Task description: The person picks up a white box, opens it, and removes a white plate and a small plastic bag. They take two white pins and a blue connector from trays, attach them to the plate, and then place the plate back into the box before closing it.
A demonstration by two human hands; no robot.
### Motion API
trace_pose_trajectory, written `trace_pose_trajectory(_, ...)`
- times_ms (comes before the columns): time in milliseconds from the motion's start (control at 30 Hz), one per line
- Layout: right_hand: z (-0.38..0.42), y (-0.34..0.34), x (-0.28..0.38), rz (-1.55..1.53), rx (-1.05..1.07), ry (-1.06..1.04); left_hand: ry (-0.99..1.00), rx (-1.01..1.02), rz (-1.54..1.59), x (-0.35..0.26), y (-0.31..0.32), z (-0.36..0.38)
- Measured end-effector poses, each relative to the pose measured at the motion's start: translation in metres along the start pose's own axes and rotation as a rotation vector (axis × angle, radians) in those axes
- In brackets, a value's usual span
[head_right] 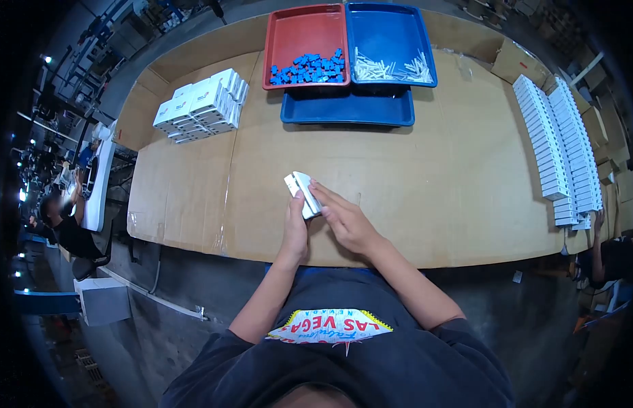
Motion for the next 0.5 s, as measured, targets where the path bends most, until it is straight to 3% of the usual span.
trace_pose_trajectory(67, 0.005, -0.01, -0.026, -0.103, -0.072, 0.204, 0.192, 0.055, -0.085, -0.033, 0.01, 0.004)
trace_pose_trajectory(100, 0.009, -0.013, -0.037, -0.156, -0.111, 0.311, 0.14, 0.126, -0.102, -0.034, 0.012, 0.005)
trace_pose_trajectory(200, 0.028, 0.004, -0.065, -0.674, -0.044, 0.79, 0.383, 0.212, -0.29, -0.043, 0.02, 0.011)
trace_pose_trajectory(233, 0.026, 0.005, -0.053, -0.733, -0.044, 0.841, 0.341, 0.244, -0.278, -0.04, 0.026, 0.012)
trace_pose_trajectory(367, 0.021, 0.008, -0.043, -0.718, -0.083, 0.739, 0.441, 0.352, -0.383, -0.043, 0.039, 0.017)
trace_pose_trajectory(500, 0.017, 0.007, -0.034, -0.707, -0.179, 0.655, 0.26, 0.157, -0.144, -0.032, 0.022, 0.006)
Point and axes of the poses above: each hand's wrist, its own z-axis away from the middle knuckle, its own y-axis out of the palm, x = y × z, the point moved 10 cm from there along -z, towards the middle knuckle, and after that the axes turned 1 degree about x, right-handed, at the moved point
